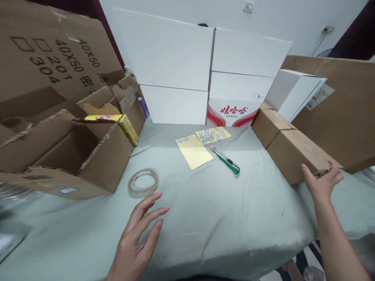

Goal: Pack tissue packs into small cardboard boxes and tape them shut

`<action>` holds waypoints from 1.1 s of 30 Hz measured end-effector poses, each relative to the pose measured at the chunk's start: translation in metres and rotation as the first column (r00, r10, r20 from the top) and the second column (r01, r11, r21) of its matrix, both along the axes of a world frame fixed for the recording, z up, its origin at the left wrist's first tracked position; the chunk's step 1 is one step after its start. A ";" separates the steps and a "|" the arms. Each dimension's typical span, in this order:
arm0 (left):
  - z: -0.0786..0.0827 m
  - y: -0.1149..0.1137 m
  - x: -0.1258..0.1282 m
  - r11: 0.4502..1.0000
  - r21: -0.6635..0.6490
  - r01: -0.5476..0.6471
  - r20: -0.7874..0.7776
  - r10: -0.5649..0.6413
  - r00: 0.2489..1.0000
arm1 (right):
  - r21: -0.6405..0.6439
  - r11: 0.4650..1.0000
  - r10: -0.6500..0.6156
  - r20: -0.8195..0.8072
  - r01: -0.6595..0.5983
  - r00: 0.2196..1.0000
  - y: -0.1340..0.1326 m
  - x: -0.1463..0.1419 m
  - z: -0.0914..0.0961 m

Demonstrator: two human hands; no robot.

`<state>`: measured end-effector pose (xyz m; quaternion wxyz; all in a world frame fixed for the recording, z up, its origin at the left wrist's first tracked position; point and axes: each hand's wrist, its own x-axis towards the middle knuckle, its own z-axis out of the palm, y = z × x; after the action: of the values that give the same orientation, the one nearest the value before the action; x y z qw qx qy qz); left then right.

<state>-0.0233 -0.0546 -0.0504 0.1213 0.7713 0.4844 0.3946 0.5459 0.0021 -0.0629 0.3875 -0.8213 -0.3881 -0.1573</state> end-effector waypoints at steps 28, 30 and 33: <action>0.042 0.065 -0.095 0.679 0.436 -0.590 -0.218 0.716 0.663 | -0.543 0.694 0.612 0.098 -0.473 0.784 0.161 -0.188 -0.023; 0.033 0.069 -0.102 0.622 0.498 -0.604 -0.188 0.757 0.625 | -0.561 0.707 0.585 0.122 -0.431 0.802 0.175 -0.187 -0.025; 0.026 0.078 -0.111 0.537 0.555 -0.635 -0.126 0.809 0.574 | -0.581 0.713 0.566 0.148 -0.392 0.811 0.189 -0.193 -0.030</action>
<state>-0.1339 0.0233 -0.0244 -0.3319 0.5585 0.6713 0.3567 0.3526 0.1910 -0.0934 0.1088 -0.7273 -0.6743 -0.0669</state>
